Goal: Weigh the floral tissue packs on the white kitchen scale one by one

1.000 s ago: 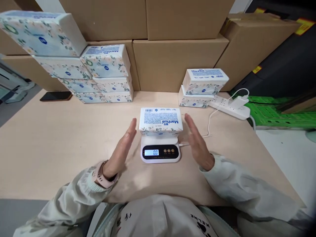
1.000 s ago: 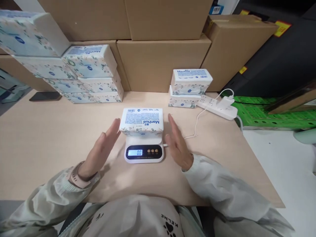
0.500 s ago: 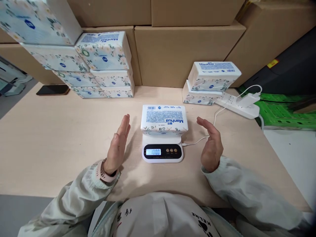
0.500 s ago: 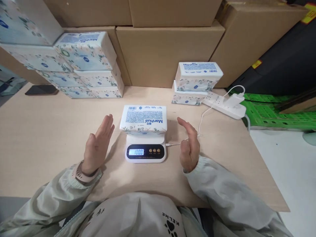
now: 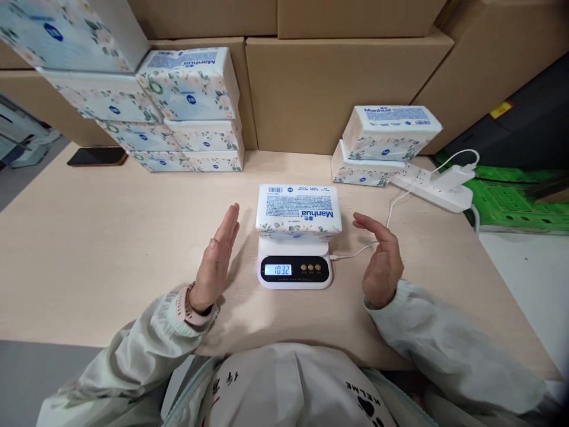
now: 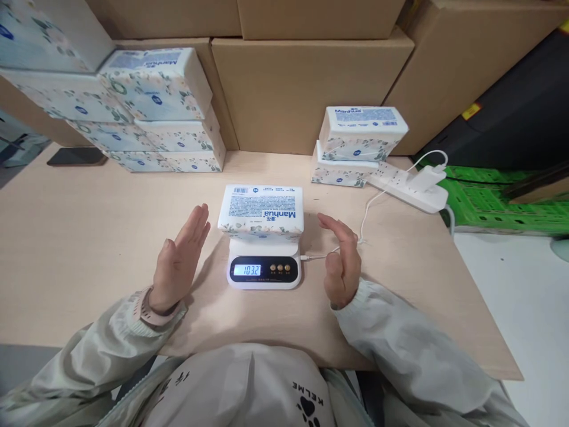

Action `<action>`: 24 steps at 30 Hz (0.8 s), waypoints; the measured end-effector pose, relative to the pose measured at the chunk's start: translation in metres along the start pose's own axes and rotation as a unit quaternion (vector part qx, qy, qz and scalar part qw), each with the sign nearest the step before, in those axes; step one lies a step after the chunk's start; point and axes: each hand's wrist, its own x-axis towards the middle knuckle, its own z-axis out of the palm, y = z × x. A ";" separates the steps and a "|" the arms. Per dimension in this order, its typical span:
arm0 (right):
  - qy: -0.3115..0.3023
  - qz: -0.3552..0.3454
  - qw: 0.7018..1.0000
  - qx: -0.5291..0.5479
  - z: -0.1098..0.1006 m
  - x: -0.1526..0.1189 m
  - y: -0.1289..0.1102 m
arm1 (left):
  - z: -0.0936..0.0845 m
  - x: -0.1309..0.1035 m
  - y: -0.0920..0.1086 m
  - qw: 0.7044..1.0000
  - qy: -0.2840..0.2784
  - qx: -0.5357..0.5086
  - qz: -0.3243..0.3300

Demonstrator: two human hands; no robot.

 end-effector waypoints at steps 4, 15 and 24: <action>0.007 -0.025 1.000 -0.006 0.001 0.000 0.001 | 0.001 0.000 0.001 1.000 0.001 -0.005 -0.002; -0.008 -0.017 1.000 -0.009 0.001 -0.001 0.000 | 0.002 -0.001 -0.002 1.000 -0.007 -0.007 0.001; -0.003 -0.014 1.000 -0.011 0.001 0.000 -0.001 | 0.003 -0.002 0.001 1.000 -0.001 -0.012 -0.013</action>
